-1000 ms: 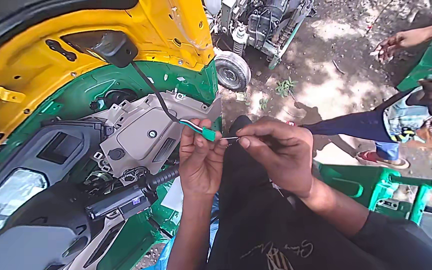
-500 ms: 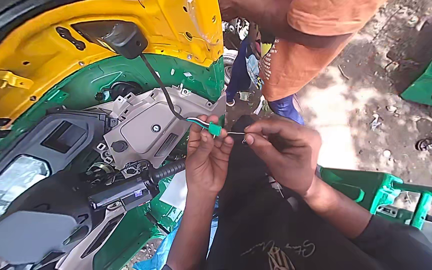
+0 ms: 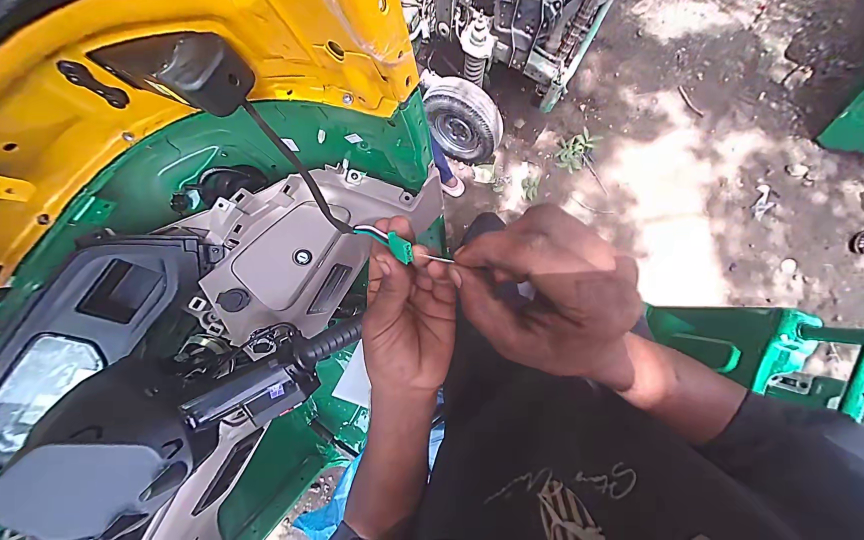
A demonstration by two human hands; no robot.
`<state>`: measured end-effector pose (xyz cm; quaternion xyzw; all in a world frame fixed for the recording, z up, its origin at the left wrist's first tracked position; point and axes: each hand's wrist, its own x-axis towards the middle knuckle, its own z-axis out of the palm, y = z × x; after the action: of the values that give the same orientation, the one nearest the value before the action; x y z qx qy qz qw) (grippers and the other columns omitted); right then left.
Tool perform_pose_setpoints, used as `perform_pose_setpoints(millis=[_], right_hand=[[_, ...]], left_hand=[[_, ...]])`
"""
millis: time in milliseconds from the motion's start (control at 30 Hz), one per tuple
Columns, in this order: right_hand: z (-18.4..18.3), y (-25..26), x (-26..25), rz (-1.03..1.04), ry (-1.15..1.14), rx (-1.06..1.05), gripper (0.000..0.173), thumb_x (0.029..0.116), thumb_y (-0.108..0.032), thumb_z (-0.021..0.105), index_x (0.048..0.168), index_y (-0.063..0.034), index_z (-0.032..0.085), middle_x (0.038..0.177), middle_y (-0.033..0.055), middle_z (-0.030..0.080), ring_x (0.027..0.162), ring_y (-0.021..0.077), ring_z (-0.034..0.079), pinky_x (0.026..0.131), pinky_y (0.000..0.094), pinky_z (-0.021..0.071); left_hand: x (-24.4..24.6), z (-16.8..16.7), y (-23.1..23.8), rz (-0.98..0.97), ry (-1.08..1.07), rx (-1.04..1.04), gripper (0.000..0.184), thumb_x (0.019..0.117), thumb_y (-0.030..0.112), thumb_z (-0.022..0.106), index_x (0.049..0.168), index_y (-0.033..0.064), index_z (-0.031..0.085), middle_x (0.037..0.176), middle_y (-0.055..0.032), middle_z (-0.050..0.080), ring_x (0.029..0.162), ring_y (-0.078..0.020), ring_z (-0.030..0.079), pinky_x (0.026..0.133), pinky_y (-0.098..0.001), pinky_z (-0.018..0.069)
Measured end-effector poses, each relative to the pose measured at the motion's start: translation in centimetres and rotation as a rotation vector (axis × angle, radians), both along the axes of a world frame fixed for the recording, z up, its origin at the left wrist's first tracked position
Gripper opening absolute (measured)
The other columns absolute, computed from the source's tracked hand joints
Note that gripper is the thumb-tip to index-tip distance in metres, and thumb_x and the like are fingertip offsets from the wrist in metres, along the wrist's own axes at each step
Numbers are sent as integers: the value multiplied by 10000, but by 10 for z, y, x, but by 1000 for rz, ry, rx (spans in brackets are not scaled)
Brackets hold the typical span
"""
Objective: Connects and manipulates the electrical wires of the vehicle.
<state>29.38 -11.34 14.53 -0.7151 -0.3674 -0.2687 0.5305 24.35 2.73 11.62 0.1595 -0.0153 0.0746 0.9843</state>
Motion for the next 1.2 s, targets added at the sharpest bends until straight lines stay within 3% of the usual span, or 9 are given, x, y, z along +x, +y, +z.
perform_pose_setpoints(millis=[267,967,1200], right_hand=[[-2,3,2,-20,-58,-12,110,843,-50,764,923,26,765,784,93,667,735,139,618,644,256,521],[-1,4,1,-35,-65,-46,104,843,-51,756,918,19,773,787,93,679,744,134,624,646,249,520],[-2,5,0,-41,-57,-47,100,850,-55,759,917,18,771,789,90,679,739,132,628,639,249,525]], left_hand=[[1,-1,0,-2,-11,20,218,1056,184,552,1257,114,595,1010,-50,679,933,-140,692,863,-301,590],[0,-3,-1,22,-21,19,220,1054,155,550,1268,111,576,1110,-56,652,965,-138,677,864,-292,589],[1,-3,-1,20,-21,38,209,1056,163,548,1257,113,579,1061,-55,655,940,-141,681,854,-298,591]])
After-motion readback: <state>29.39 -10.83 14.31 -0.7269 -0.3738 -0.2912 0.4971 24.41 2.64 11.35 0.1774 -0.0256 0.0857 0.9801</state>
